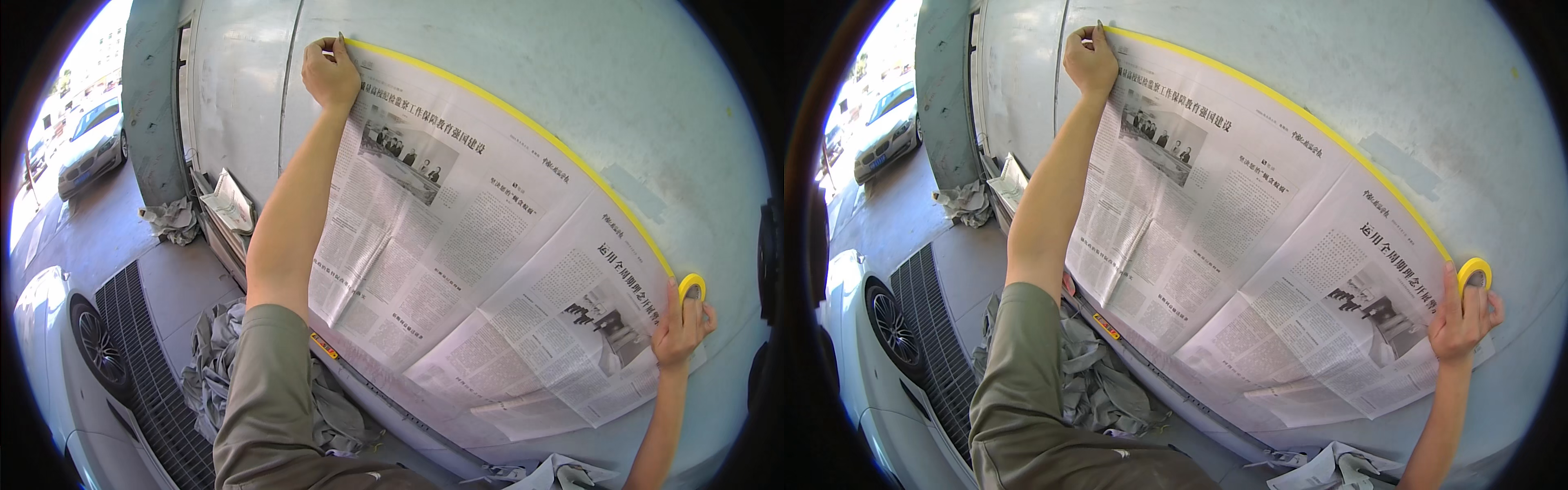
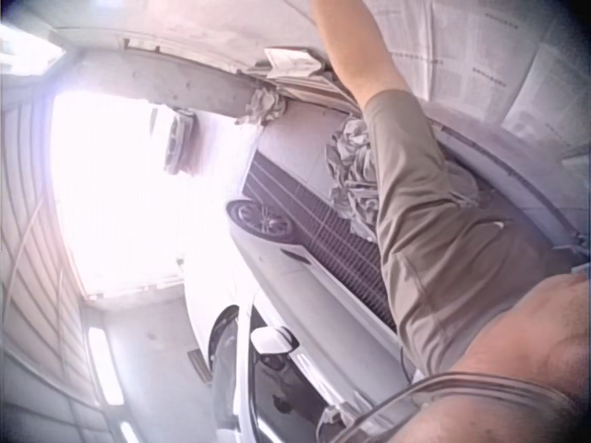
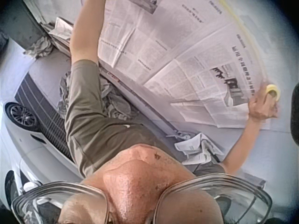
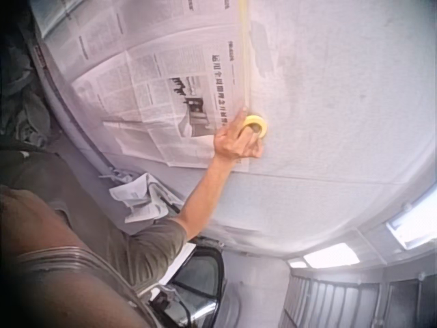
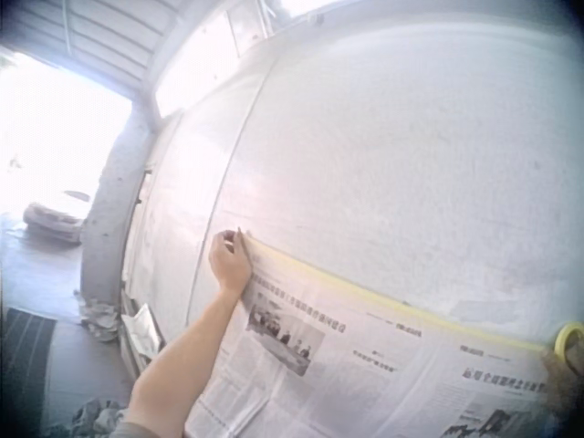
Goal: The person covers a white car's door and hood with newspaper sheets, securing them with yellow masking tape. They retrieve additional newspaper from a nearby storage area and continue taping the paper to the vehicle's surfaces.
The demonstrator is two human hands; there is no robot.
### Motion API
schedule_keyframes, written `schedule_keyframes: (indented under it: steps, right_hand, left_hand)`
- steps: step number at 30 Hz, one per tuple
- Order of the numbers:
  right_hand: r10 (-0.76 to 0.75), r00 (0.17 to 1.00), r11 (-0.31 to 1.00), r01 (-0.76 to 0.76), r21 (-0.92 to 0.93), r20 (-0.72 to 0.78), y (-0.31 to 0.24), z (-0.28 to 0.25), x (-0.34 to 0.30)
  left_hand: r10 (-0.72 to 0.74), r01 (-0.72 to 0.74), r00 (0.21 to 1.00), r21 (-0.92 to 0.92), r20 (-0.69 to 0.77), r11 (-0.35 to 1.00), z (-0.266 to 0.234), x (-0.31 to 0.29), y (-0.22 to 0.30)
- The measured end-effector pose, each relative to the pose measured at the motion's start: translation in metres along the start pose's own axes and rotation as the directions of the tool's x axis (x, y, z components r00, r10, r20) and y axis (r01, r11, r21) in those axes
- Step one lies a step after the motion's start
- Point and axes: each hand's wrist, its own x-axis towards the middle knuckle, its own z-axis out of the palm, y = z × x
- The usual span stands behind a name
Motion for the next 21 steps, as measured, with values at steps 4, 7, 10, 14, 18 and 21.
schedule_keyframes:
  steps: [4, 7, 10, 14, 18, 21]
  right_hand:
    - [-0.007, 1.0, 1.0, 0.007, -0.004, 0.0, -0.001, 0.001, 0.001]
    - [-0.013, 1.0, 1.0, 0.013, -0.008, -0.011, -0.002, 0.0, 0.003]
    - [-0.011, 1.0, 1.0, 0.011, -0.019, -0.001, -0.003, -0.001, 0.004]
    - [0.012, 1.0, 1.0, -0.012, -0.025, 0.006, -0.003, 0.002, 0.001]
    - [0.049, 0.999, 0.998, -0.049, -0.043, -0.023, -0.002, 0.004, -0.003]
    - [0.05, 0.998, 0.995, -0.054, -0.085, -0.041, -0.001, 0.004, -0.003]
  left_hand:
    - [0.016, -0.016, 1.0, 0.005, 0.015, 1.0, -0.001, 0.001, -0.001]
    - [0.02, -0.02, 1.0, 0.018, 0.016, 1.0, -0.001, 0.002, -0.001]
    - [0.075, -0.073, 0.997, 0.061, -0.032, 0.995, -0.001, 0.004, 0.0]
    - [-0.013, 0.013, 1.0, 0.073, 0.004, 0.997, -0.001, 0.003, 0.003]
    - [0.181, -0.192, 0.981, 0.29, 0.065, 0.938, 0.001, -0.011, 0.005]
    - [0.217, -0.257, 0.966, 0.455, 0.14, 0.852, 0.004, -0.024, 0.003]
